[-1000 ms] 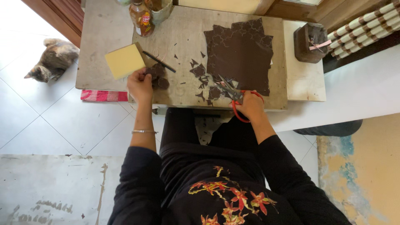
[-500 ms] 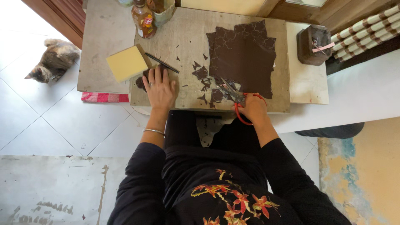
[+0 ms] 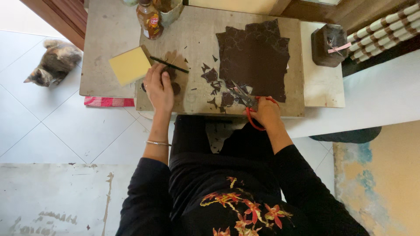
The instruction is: The person sits at a low table and uses red-handled scissors to cut cloud-shaped pieces from a dark patterned fabric. They hold the fabric with one hand and cut along the outlines, placing finished pieces on the table.
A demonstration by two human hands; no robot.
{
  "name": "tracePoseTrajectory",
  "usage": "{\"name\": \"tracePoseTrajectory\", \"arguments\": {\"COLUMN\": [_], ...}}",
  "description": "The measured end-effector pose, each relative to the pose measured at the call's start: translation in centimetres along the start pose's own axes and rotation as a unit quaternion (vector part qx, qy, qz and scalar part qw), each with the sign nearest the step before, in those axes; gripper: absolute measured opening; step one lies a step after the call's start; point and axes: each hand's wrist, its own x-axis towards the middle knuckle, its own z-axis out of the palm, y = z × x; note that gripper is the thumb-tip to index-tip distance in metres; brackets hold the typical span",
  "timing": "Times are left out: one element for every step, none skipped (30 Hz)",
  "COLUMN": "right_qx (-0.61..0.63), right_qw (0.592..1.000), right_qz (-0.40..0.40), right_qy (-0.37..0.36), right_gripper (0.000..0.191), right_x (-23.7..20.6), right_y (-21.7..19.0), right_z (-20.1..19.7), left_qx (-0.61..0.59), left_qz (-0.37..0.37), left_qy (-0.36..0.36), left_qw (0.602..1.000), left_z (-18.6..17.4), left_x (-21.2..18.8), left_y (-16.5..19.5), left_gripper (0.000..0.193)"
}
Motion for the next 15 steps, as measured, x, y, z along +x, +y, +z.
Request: {"name": "tracePoseTrajectory", "arguments": {"right_qx": [0.004,0.009,0.013,0.006,-0.001,-0.008,0.002,0.012,0.022,0.014,0.006,-0.001,0.001,0.002,0.004], "right_qw": [1.0,1.0,1.0,1.0,1.0,1.0,1.0,1.0,0.999,1.0,1.0,1.0,1.0,1.0,1.0], "right_qz": [-0.003,-0.005,-0.007,0.003,0.013,0.023,0.009,-0.003,-0.016,-0.007,0.002,0.011,0.011,0.011,0.011], "right_qy": [0.003,0.006,0.008,-0.001,-0.009,-0.018,0.001,0.019,0.037,0.024,0.012,0.0,0.004,0.009,0.013], "right_gripper": [0.085,0.085,0.085,0.084,0.084,0.083,0.082,0.081,0.08,0.08,0.08,0.081,0.079,0.078,0.077], "right_x": [0.0,0.0,-0.1,-0.1,-0.2,-0.2,-0.3,-0.3,-0.3,-0.3,-0.3,-0.3,-0.2,-0.2,-0.2], "right_y": [0.1,0.1,0.1,0.2,0.2,0.3,0.3,0.4,0.4,0.3,0.2,0.2,0.1,0.0,-0.2], "right_z": [0.1,0.2,0.3,0.3,0.4,0.4,0.4,0.4,0.4,0.3,0.2,0.1,0.0,-0.1,-0.3], "left_qx": [-0.029,-0.019,-0.01,0.0,0.021,0.043,0.065,0.074,0.083,0.092,0.093,0.093,0.094,0.105,0.116], "left_qz": [0.006,0.006,0.006,0.006,-0.002,-0.01,-0.018,-0.014,-0.009,-0.004,0.007,0.018,0.029,0.053,0.076], "left_qy": [0.022,0.031,0.039,0.047,0.031,0.016,-0.001,-0.027,-0.054,-0.079,-0.098,-0.116,-0.134,-0.14,-0.147], "left_qw": [0.999,0.999,0.999,0.999,0.999,0.999,0.998,0.997,0.995,0.993,0.991,0.989,0.986,0.983,0.979], "left_z": [-0.3,-0.5,-0.7,-0.8,-0.8,-0.9,-0.8,-0.6,-0.3,0.2,0.8,1.7,2.5,3.3,4.1], "left_x": [-0.5,-1.2,-2.1,-2.9,-3.7,-4.5,-5.2,-5.9,-6.6,-7.0,-7.3,-7.4,-7.4,-7.1,-6.6], "left_y": [0.1,0.2,0.2,0.3,0.3,0.2,0.2,0.4,0.6,0.9,1.3,1.8,2.4,2.8,3.3], "left_gripper": [0.027,0.026,0.025,0.025,0.027,0.029,0.032,0.035,0.038,0.042,0.041,0.039,0.039,0.041,0.043]}}
